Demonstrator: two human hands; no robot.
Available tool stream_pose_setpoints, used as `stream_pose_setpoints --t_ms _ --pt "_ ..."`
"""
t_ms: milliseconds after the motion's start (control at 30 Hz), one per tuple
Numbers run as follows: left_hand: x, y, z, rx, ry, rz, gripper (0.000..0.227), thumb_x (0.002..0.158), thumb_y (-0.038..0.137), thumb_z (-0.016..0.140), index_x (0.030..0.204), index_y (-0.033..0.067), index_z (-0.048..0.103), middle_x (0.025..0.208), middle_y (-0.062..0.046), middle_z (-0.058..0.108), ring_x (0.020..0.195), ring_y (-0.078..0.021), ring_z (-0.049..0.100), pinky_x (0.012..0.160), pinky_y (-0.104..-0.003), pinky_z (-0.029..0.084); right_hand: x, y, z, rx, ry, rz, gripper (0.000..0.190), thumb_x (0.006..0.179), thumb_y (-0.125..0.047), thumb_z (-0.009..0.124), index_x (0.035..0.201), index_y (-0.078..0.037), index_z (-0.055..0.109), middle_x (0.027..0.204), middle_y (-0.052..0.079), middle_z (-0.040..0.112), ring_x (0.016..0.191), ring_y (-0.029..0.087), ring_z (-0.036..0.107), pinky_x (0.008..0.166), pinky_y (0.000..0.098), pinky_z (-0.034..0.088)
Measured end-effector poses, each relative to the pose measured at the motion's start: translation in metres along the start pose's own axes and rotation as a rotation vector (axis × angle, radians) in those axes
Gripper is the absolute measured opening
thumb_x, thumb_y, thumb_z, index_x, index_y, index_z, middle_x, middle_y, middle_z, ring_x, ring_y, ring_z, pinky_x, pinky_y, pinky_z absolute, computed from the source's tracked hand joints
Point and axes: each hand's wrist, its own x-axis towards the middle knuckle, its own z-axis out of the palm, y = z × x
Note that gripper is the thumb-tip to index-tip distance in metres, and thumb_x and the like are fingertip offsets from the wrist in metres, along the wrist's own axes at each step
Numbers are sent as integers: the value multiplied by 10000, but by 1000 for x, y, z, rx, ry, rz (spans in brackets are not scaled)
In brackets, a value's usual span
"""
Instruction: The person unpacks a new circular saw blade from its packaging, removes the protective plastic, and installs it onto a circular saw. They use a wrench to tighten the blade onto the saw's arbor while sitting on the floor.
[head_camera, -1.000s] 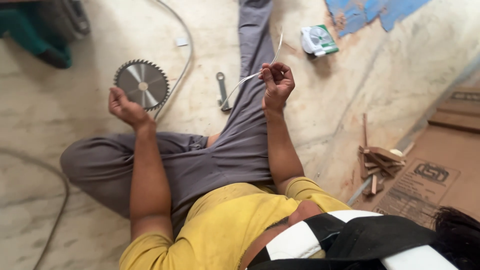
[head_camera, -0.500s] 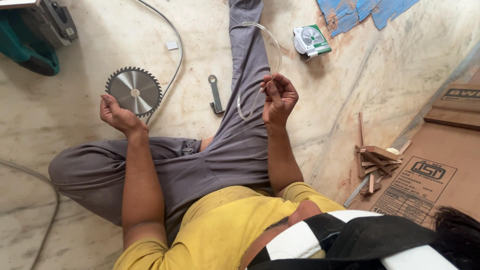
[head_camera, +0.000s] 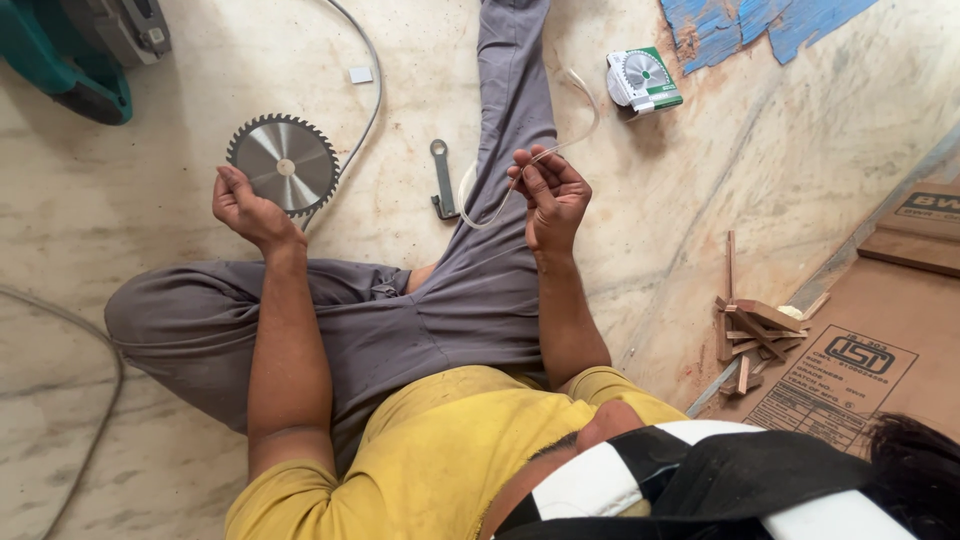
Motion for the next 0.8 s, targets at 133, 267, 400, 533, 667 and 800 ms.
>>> stream_pose_setpoints --t_ms 133,267,400,533,667,800 --pt "-3 11 8 -31 -5 -39 384 1113 260 493 771 91 539 749 33 554 726 -77 490 677 -261 447 7 11 -16 -56 -45 -10 179 938 67 747 1112 43 714 993 186 772 854 242 773 745 379 666" --pt "18 -42 -14 -23 111 24 287 1092 210 563 889 36 668 819 24 586 799 -76 510 741 -268 447 43 17 -88 -143 -25 -46 113 971 66 781 1067 22 740 945 158 763 792 211 730 700 358 636" --pt "14 -45 -13 -74 124 10 292 1078 216 576 876 32 679 828 9 626 811 -81 531 754 -270 459 106 -17 -237 -175 204 -314 151 865 73 744 994 -2 725 865 116 739 664 191 688 542 321 586" --pt "8 -34 -5 -19 120 -4 379 1107 266 568 787 71 622 739 48 505 738 -66 432 664 -268 383 99 -94 -280 -1090 729 -590 258 712 0 874 921 26 725 851 140 740 712 232 679 663 390 610" --pt "-2 -21 6 -5 9 -24 437 1160 271 575 764 96 512 732 67 411 715 -64 341 640 -275 322 71 -95 -280 -1806 591 -227 602 634 -268 1007 1061 23 697 1136 288 607 1019 506 573 720 667 526" --pt "-26 -6 28 179 -477 -57 302 1097 213 594 868 23 649 785 56 552 751 -50 479 678 -263 430 63 2 -258 -1090 29 -131 425 911 -165 873 1263 -11 689 1218 114 641 1133 215 596 1030 388 524"
